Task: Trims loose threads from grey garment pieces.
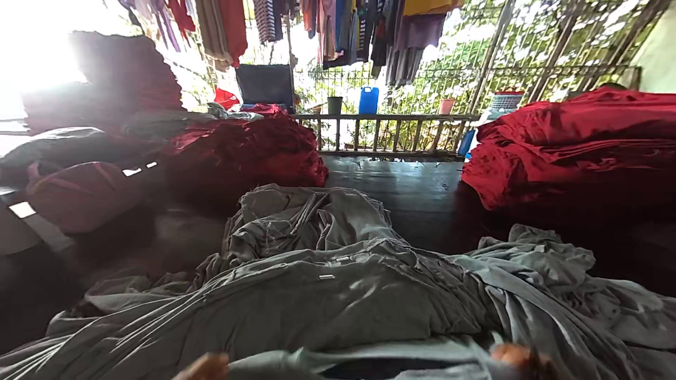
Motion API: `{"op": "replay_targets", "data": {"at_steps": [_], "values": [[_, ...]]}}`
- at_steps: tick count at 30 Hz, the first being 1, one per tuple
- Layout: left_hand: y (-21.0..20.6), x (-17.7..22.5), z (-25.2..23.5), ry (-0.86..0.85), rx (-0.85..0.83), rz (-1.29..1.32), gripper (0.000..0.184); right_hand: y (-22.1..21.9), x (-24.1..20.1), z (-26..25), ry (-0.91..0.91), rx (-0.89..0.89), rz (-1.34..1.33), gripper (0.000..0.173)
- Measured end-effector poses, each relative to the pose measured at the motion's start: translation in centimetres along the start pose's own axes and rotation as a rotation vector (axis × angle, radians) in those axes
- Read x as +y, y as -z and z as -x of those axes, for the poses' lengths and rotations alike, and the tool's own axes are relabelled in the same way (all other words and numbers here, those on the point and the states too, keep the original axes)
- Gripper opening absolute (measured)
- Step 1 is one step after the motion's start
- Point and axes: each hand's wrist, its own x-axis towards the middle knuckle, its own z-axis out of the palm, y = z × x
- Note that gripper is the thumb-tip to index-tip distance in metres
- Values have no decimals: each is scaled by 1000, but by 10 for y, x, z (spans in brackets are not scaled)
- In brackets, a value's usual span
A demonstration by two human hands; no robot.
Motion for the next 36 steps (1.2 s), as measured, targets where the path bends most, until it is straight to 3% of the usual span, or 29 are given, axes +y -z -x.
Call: {"op": "replay_targets", "data": {"at_steps": [4,6,8,10,12,14,16,19,21,24,28,30,31,33,34,36], "values": [[-10,-28,-85,-33,89,-114,35,-29,-4,-76,15,249,209,20],[-29,-55,-122,25,10,-55,29,-42,14,-111,3,322,460,26],[-49,-78,-136,317,-282,49,29,-54,32,-129,-94,260,674,28],[-74,-99,-132,608,-556,64,43,-66,47,-134,-177,191,828,29],[-91,-114,-128,774,-561,127,51,-67,56,-137,-121,185,857,29],[-92,-122,-122,846,-463,248,49,-60,64,-137,-75,155,819,44],[-88,-125,-114,808,-402,408,41,-53,67,-143,-120,81,771,58],[-88,-128,-106,645,-407,502,18,-46,66,-155,-212,26,688,37],[-88,-124,-104,595,-413,424,17,-47,66,-156,-199,43,675,25],[-84,-112,-106,469,-349,253,22,-49,66,-152,27,151,704,22],[-73,-89,-129,389,-79,187,13,-49,59,-159,266,295,764,22],[-76,-87,-142,512,-63,151,10,-51,63,-162,129,219,812,22],[-83,-90,-144,605,-166,133,13,-53,65,-163,-48,127,838,22],[-103,-103,-142,748,-544,83,24,-58,63,-174,-399,-60,893,25],[-111,-108,-146,770,-663,46,28,-60,61,-183,-475,-116,911,26],[-117,-110,-151,763,-735,-10,28,-60,59,-190,-550,-168,908,27]]}}
